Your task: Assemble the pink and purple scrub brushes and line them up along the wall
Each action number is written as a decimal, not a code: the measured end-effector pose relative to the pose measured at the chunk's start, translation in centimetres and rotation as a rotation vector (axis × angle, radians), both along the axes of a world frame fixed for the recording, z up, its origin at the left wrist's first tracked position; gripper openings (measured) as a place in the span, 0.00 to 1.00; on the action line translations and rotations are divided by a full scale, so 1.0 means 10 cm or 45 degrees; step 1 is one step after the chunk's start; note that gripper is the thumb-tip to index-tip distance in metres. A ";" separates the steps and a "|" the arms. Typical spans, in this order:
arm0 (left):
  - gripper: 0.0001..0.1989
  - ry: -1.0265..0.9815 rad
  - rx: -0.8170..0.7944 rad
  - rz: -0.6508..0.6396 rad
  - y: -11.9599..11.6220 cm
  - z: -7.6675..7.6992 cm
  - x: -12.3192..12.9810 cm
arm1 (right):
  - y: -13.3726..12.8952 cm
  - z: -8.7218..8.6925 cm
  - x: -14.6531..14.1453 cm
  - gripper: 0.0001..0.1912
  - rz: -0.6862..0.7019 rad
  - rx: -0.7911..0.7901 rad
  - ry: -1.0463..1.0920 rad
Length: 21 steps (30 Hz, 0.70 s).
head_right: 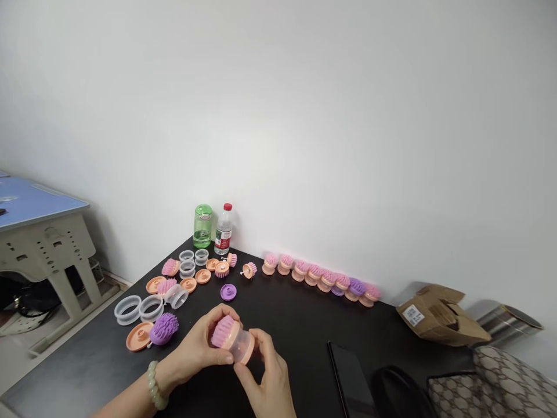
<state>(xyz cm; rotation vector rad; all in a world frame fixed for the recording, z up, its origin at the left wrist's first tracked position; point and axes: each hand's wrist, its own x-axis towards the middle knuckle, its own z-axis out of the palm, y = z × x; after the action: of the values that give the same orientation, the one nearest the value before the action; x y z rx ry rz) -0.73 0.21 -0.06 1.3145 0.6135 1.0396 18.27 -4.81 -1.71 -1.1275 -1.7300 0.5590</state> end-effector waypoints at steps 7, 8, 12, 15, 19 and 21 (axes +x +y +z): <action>0.27 0.417 0.360 0.233 0.03 -0.09 0.05 | 0.07 -0.01 -0.10 0.25 -0.095 0.128 -0.201; 0.26 0.472 0.378 0.262 0.02 -0.12 0.06 | 0.07 0.02 -0.13 0.26 -0.100 0.179 -0.269; 0.27 0.409 0.413 0.284 0.00 -0.24 0.11 | 0.12 0.17 -0.13 0.21 -0.086 0.061 -0.309; 0.28 0.324 0.477 0.322 -0.04 -0.31 0.13 | 0.32 0.28 0.21 0.22 -0.270 -0.178 -0.221; 0.25 0.410 0.611 0.448 -0.10 -0.36 0.13 | 0.77 0.30 1.19 0.13 -0.713 -0.436 -0.113; 0.25 0.443 0.675 0.486 -0.11 -0.38 0.15 | 0.94 0.27 1.75 0.13 -0.991 -0.529 -0.120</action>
<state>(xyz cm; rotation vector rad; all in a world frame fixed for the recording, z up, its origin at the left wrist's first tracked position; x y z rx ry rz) 0.74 -0.90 -3.88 1.9164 0.9143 1.3541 35.80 4.61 0.99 -2.0069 -1.1219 0.3741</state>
